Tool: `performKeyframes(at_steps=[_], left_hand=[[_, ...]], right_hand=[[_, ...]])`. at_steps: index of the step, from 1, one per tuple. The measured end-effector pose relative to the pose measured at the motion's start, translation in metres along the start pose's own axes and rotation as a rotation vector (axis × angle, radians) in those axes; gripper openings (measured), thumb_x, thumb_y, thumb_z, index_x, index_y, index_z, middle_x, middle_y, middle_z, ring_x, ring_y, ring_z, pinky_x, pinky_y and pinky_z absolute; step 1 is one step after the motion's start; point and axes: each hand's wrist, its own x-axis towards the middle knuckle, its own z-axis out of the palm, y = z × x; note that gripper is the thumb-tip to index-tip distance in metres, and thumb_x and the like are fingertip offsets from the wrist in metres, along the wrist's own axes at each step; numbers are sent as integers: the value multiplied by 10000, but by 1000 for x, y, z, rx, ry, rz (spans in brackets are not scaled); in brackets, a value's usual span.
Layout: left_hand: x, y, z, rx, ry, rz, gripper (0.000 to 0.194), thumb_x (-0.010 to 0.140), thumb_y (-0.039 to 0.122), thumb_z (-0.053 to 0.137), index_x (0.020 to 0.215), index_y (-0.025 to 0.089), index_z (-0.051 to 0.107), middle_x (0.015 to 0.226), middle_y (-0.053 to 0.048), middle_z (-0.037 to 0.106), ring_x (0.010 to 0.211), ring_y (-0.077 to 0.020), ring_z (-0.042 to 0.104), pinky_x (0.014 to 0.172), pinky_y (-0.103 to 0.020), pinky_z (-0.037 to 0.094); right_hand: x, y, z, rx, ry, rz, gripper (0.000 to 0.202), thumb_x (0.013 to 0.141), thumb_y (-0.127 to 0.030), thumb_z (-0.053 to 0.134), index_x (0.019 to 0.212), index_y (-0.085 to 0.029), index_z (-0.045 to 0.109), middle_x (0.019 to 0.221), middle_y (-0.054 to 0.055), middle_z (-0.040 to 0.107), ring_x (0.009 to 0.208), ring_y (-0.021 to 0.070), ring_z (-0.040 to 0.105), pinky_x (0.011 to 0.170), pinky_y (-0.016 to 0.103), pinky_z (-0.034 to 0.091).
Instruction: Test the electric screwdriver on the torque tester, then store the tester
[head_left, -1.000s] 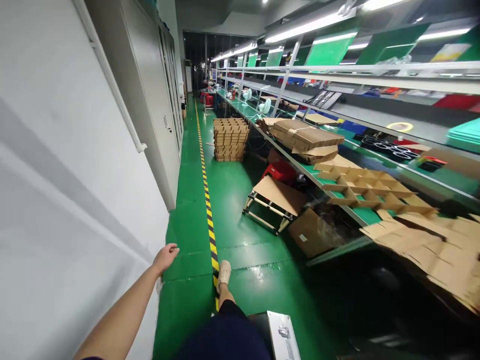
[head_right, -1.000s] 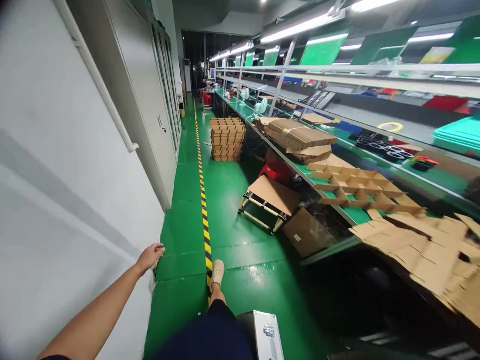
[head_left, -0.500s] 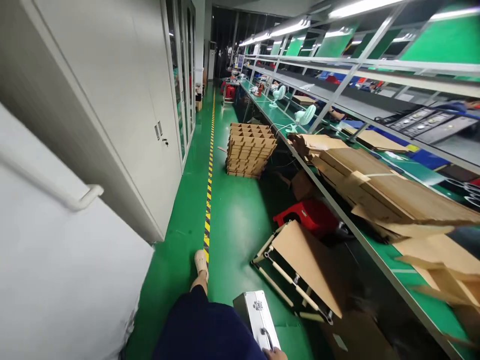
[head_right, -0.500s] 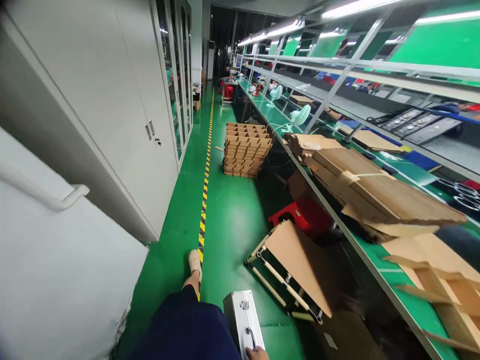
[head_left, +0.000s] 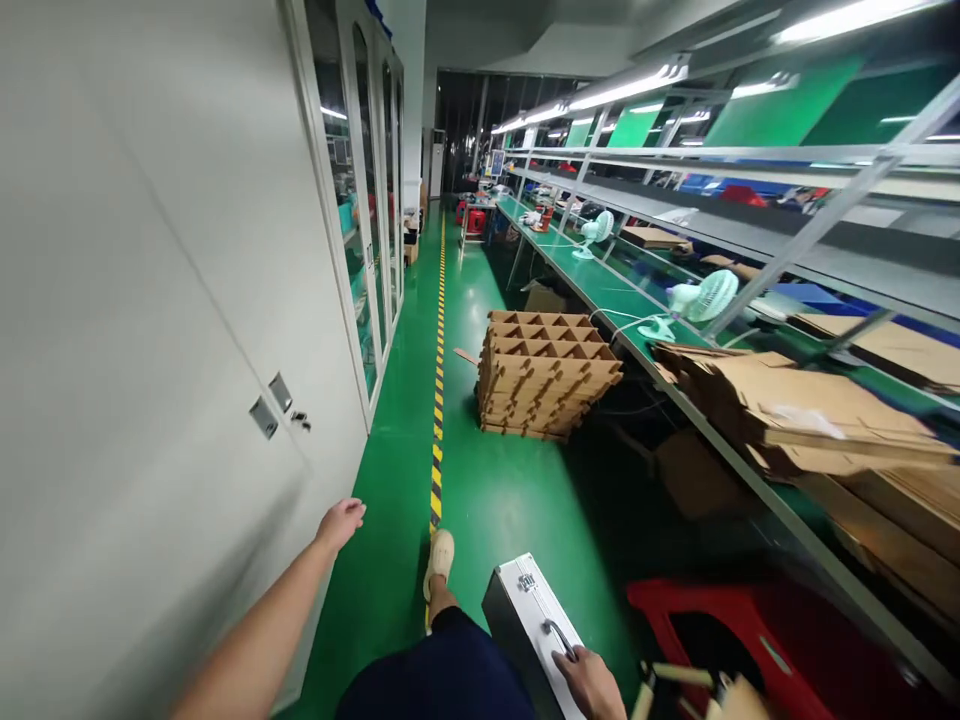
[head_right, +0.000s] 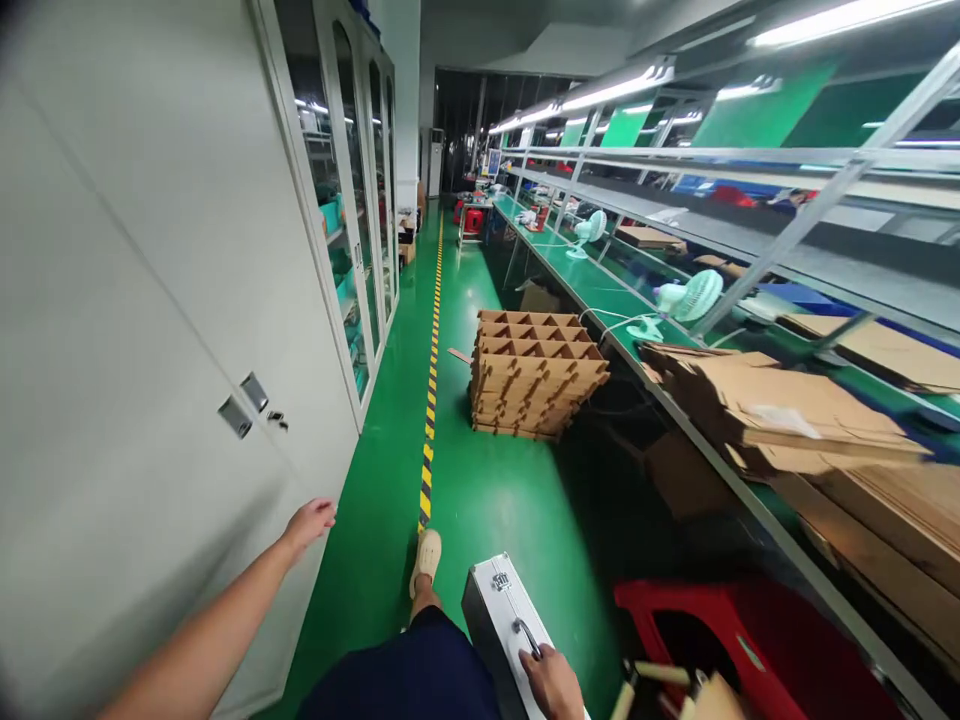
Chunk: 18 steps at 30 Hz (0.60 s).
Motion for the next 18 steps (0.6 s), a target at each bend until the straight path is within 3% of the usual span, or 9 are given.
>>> performKeyframes(at_steps=[2,4,7,11,15,18], left_hand=[[68,47,13,-57,2,37,379,781,371,629,1084,145,622,1109,-115,701,888,-188,695,695,-258,512],[120,87,20,-88,44,10,383,769,358,620,1075,128,614,1065,-126,705,843,-187,694,660,-261,506],[178,140,20,-143,136,-37,381,746,339,617,1061,125,612,993,-116,714,807,-185,692,649,-265,505],[262,208,13,-266,208,-3,417,697,387,644,1036,145,626,928,-90,719,808,-193,694,680,-281,522],[384,286,22,-402,290,13,377,664,379,651,969,159,627,862,-78,716,760,-190,688,660,-288,528],[481,369,34,-466,244,82,403,637,416,679,951,168,628,837,-74,713,759,-195,695,661,-293,534]], right_hand=[[75,-62,-17,15,-48,-50,266,791,-360,488,549,-268,550,705,77,675,784,293,682,727,384,497],[144,-130,-40,-3,-69,-75,262,814,-345,483,581,-252,560,732,83,677,814,280,680,731,356,484],[231,-236,-83,-37,-78,-112,259,847,-336,488,638,-218,585,767,96,679,828,256,670,704,314,453],[344,-378,-144,-32,-51,-191,261,865,-362,513,699,-179,597,748,84,660,740,205,622,632,280,380],[459,-516,-196,39,31,-256,342,866,-401,518,609,-177,540,627,32,569,614,147,524,564,261,305],[531,-615,-232,147,54,-284,374,863,-408,507,564,-186,480,563,-2,496,553,122,465,537,249,281]])
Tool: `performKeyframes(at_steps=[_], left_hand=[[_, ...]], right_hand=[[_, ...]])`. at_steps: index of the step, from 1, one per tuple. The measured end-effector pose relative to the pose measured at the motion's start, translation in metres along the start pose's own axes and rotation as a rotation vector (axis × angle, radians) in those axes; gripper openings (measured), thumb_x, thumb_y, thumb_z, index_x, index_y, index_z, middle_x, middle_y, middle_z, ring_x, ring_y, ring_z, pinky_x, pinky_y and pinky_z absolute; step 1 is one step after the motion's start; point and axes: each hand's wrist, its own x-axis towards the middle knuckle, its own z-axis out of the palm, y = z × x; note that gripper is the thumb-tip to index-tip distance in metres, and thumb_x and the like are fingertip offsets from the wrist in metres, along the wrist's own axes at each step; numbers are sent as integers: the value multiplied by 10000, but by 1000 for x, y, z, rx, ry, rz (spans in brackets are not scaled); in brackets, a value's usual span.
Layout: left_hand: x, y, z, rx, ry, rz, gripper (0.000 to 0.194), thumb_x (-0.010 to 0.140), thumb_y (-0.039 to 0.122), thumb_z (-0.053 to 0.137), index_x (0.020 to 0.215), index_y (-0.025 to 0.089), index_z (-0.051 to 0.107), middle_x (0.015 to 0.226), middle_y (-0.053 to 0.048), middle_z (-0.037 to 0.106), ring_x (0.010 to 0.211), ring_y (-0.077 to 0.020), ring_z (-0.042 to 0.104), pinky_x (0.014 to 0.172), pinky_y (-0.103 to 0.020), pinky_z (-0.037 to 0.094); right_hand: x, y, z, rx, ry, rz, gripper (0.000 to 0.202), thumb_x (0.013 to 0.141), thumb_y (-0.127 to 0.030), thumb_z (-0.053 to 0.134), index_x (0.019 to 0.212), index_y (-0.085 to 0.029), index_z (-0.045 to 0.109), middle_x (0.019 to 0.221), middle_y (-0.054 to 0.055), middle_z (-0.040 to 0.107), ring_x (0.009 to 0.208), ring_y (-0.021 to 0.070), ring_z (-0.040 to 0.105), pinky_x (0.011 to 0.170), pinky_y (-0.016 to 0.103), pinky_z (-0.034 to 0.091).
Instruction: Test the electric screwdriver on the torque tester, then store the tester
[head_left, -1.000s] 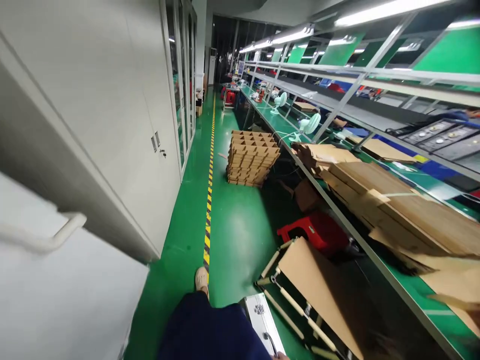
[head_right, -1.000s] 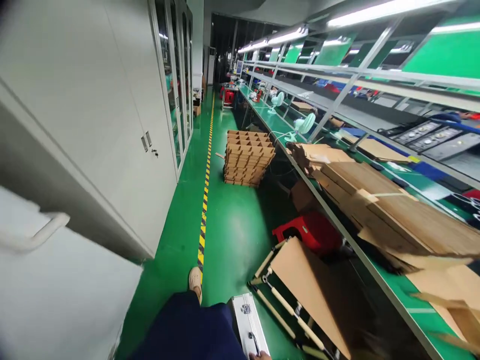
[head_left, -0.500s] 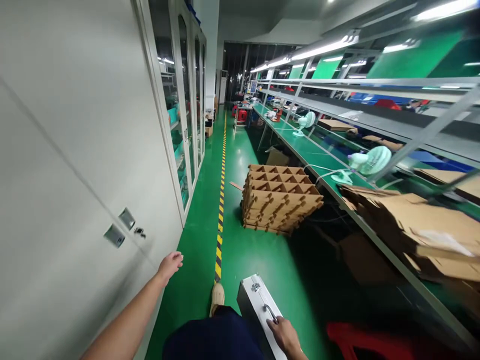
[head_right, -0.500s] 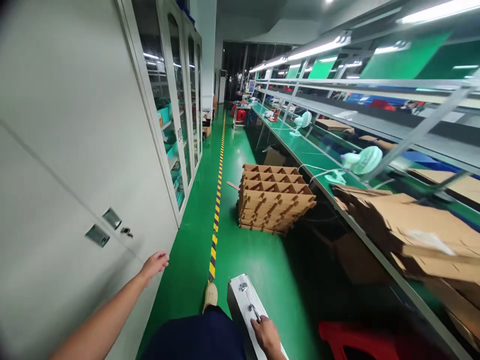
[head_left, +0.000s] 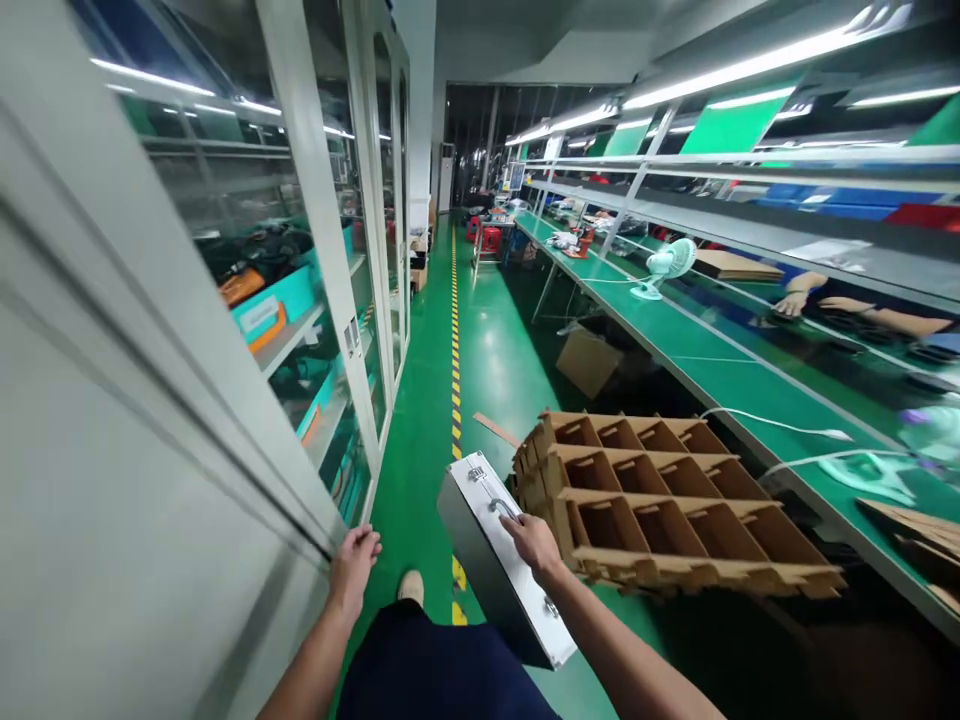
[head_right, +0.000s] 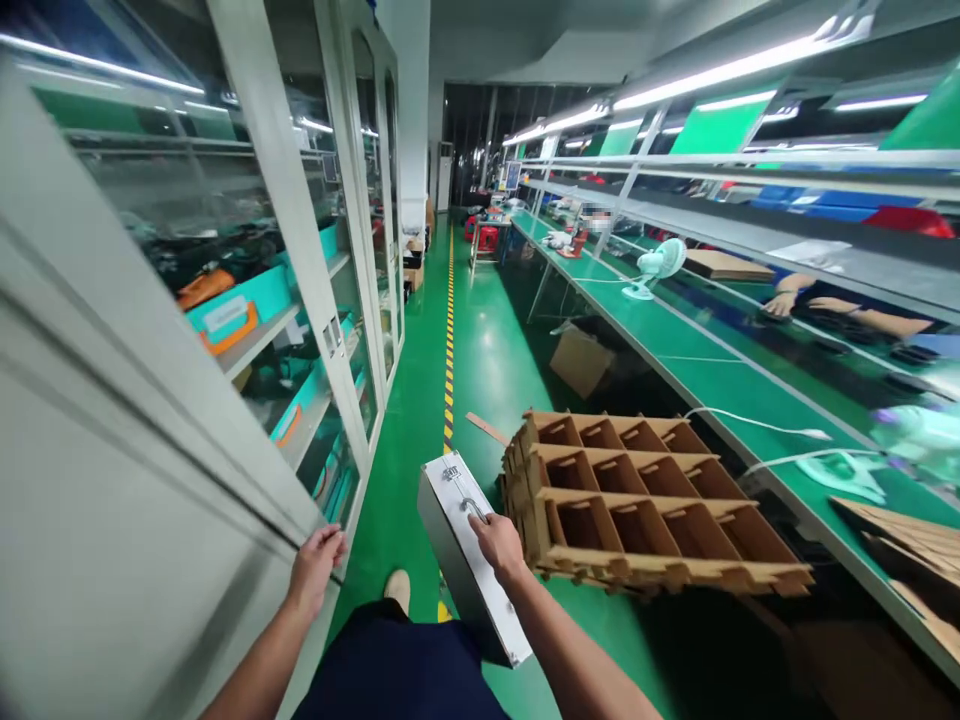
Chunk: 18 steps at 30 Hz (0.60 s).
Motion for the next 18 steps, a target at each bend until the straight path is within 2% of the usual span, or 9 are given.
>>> performKeyframes(at_steps=[3,6,10,14,18], left_hand=[[84,78,69,5,-89,112,451,625,468,698,954,165,640,862,-80,714,768,-195,696,671,-290,534],[166,159,133,9,-133,194,462,639,465,698,972,151,636,860,-88,712,762,-187,686,677,-287,530],[285,246,225,-44,-160,301,446,666,447,694,987,145,621,866,-93,709,761,-175,679,660,-272,518],[409,313,321,-37,-114,381,436,657,463,702,957,156,625,849,-84,708,752,-180,680,647,-274,510],[523,382,399,-41,-78,394,403,692,455,678,962,161,623,868,-89,716,758,-173,675,623,-255,496]], right_hand=[[85,-73,-22,107,35,-25,380,855,-434,489,564,-192,447,550,-15,469,532,114,435,523,247,266],[168,-130,-48,188,84,-61,394,833,-480,467,562,-198,427,536,-17,442,529,118,408,516,255,252],[291,-174,-81,291,99,-140,375,783,-523,455,596,-198,444,553,-18,403,552,125,385,524,259,251],[428,-208,-112,401,-2,-237,451,740,-628,470,610,-197,440,572,-26,340,566,120,333,519,258,247],[555,-253,-157,409,-54,-270,463,732,-638,472,638,-185,484,591,-27,327,571,116,310,520,261,253]])
